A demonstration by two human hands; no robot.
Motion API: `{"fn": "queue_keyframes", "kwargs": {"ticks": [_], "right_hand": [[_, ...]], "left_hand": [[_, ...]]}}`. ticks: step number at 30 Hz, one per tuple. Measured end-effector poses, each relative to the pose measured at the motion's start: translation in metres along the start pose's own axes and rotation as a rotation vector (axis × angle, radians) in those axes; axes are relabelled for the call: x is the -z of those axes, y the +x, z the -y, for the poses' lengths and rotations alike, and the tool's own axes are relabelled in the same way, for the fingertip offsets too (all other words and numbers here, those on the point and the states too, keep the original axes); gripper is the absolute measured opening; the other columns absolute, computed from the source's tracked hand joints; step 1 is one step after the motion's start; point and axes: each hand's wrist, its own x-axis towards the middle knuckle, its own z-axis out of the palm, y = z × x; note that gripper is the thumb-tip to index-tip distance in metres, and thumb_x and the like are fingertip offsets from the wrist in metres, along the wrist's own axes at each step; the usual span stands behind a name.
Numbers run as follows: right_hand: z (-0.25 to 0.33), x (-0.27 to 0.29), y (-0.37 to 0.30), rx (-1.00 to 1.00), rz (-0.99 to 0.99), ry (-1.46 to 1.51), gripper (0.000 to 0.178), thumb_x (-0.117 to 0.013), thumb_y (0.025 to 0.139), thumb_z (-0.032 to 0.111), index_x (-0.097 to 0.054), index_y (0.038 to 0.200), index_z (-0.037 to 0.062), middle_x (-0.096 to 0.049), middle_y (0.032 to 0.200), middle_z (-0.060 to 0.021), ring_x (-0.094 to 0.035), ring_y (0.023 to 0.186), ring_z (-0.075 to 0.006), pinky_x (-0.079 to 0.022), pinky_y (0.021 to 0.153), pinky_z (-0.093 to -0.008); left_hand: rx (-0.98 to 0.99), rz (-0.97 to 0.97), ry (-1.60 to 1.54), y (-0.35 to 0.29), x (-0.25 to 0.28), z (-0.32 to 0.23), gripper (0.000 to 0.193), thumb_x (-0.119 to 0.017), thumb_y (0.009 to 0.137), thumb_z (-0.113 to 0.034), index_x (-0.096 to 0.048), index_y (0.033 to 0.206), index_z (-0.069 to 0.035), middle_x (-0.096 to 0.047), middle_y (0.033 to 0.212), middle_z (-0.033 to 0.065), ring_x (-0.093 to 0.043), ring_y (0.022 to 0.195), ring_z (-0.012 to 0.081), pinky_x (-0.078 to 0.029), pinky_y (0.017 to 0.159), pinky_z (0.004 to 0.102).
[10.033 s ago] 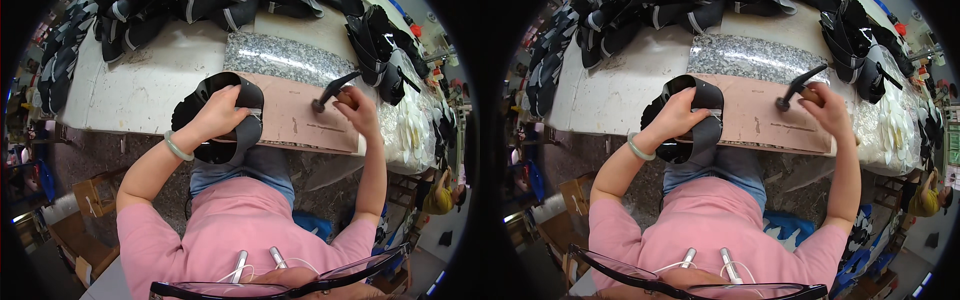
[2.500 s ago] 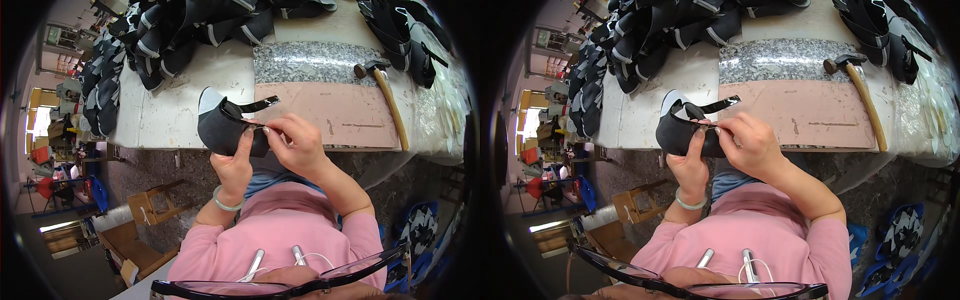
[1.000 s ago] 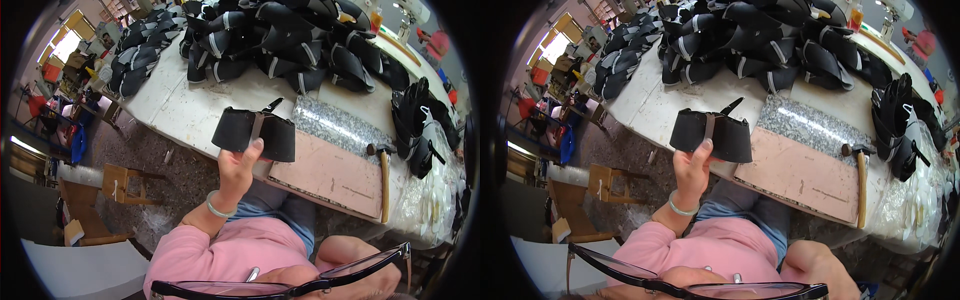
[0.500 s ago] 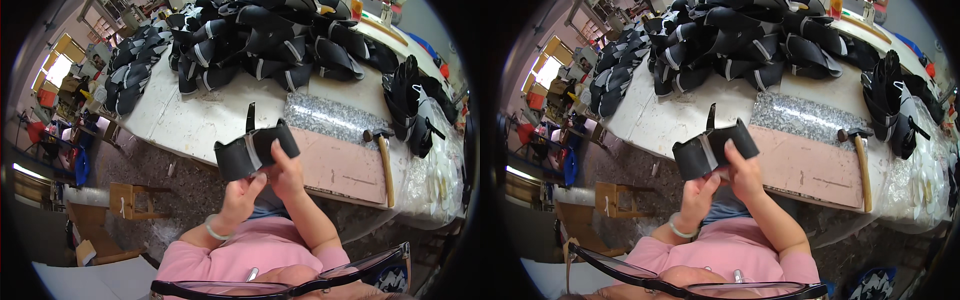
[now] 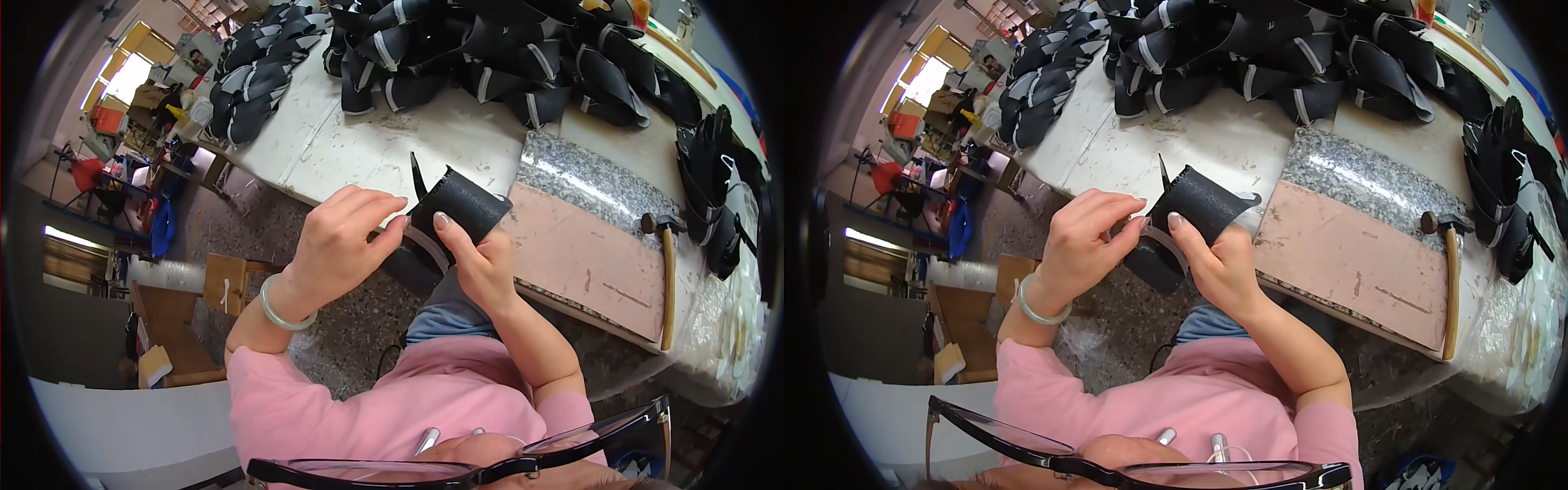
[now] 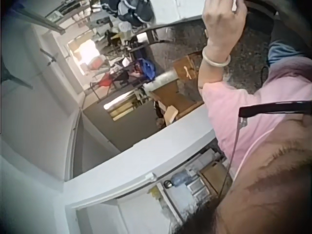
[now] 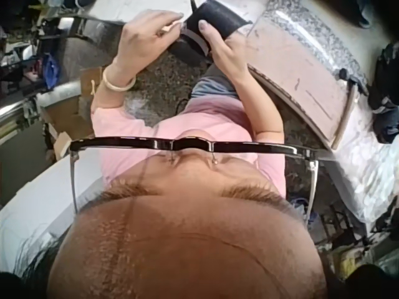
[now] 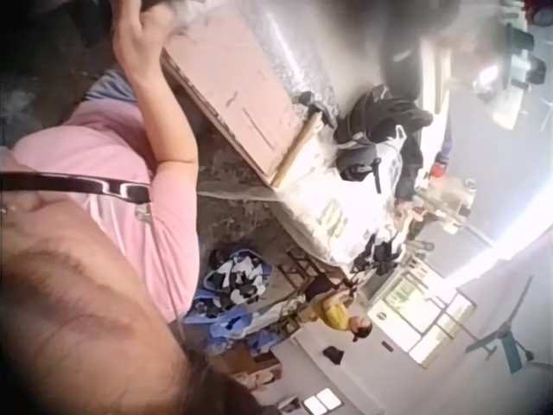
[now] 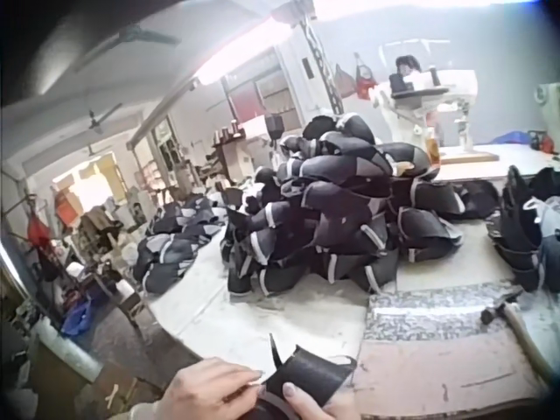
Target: The person aligns and attaches shoe components by hand, presses the seams using a handheld tool, and places the assembled pieces into a basket on the floor.
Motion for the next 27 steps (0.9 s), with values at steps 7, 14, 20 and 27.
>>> {"fn": "queue_keyframes", "kwargs": {"ticks": [7,14,20,27], "right_hand": [[0.006,-0.004,0.004,-0.023,0.036,-0.018,0.02,-0.056,0.093,0.014,-0.063,0.098,-0.0036,-0.064,0.082,-0.0018,-0.054,0.074,-0.0073,-0.046,0.065,-0.025],[0.009,-0.008,0.004,-0.091,0.038,0.092,0.02,-0.056,0.093,0.014,-0.064,0.095,-0.0043,-0.064,0.085,-0.0012,-0.055,0.077,-0.0071,-0.047,0.067,-0.024],[0.011,-0.004,0.004,-0.161,0.082,0.003,0.019,-0.055,0.093,0.013,-0.062,0.09,-0.0043,-0.06,0.079,0.0018,-0.049,0.073,-0.0045,-0.044,0.062,-0.0229],[0.017,0.0,0.004,-0.181,0.117,-0.058,0.019,-0.055,0.093,0.014,-0.062,0.091,-0.0037,-0.06,0.079,0.002,-0.049,0.073,-0.0048,-0.044,0.062,-0.0234]], "left_hand": [[-0.198,-0.012,0.143,0.0,-0.002,0.005,0.019,-0.067,0.068,0.003,-0.065,0.087,0.002,-0.066,0.08,0.0107,-0.061,0.066,0.0225,-0.05,0.057,0.0305],[-0.236,0.131,0.221,0.002,0.005,0.007,0.014,-0.068,0.067,0.002,-0.063,0.08,0.001,-0.062,0.072,0.0091,-0.059,0.063,0.0231,-0.049,0.056,0.0317],[-0.318,0.158,0.278,0.001,0.001,0.008,0.013,-0.068,0.063,0.002,-0.061,0.074,0.0,-0.057,0.065,0.0069,-0.054,0.058,0.0214,-0.046,0.052,0.0308],[-0.331,0.042,0.231,0.001,-0.006,0.011,0.014,-0.066,0.062,-0.002,-0.052,0.06,-0.005,-0.048,0.059,0.0048,-0.049,0.057,0.0202,-0.044,0.05,0.0312]]}}
